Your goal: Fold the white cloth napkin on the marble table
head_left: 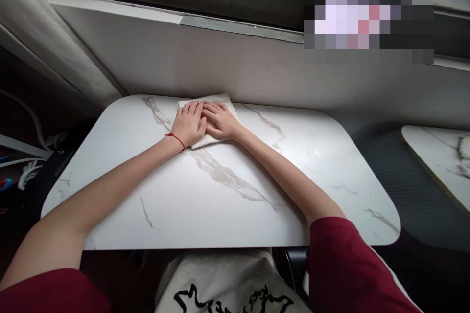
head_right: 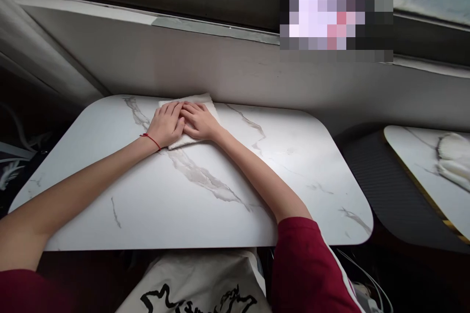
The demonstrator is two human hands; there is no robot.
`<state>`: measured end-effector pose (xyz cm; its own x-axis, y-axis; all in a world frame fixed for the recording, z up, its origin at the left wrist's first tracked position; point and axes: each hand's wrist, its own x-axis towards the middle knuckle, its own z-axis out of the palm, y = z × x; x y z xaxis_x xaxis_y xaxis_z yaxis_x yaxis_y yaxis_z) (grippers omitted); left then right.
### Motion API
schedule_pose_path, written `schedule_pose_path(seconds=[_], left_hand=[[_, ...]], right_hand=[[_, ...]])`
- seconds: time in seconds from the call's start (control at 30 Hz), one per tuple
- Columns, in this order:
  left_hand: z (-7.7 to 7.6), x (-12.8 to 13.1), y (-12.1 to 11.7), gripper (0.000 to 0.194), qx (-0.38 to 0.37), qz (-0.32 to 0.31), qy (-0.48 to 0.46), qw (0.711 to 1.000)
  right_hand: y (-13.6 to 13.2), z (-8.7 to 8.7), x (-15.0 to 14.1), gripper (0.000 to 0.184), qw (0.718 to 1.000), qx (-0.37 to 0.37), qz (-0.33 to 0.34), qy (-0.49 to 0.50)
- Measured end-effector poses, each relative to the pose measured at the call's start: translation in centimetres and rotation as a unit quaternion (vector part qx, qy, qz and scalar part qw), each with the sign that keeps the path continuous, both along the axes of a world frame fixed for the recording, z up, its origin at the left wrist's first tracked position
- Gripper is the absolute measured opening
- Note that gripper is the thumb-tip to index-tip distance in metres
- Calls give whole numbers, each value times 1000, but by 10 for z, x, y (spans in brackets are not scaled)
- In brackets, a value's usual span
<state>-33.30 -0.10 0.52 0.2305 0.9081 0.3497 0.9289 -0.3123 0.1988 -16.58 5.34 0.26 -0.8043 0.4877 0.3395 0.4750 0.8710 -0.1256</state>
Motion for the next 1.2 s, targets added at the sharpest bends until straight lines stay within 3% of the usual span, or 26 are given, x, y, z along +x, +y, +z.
schedule_pose_path(seconds=[0.43,0.7,0.83,1.0,1.2], left_hand=[[0,-1,-4,59,-9,0,7,1000],[5,-2,-24,59,-28,-24,30,999],[8,-9,-52,60,-35,-50,43,997],[12,-20,-103,60,-26,-66,61,996],[14,-22,-157,62,-20,-34,79,996]], right_hand=[[-5,-9,-3,53,999,-10,-8,32],[-38,-11,-4,54,998,-18,-39,53],[-74,-11,-9,56,997,-14,-57,53],[-126,-10,-14,56,997,-14,-49,54],[-166,-5,-16,56,999,-12,4,45]])
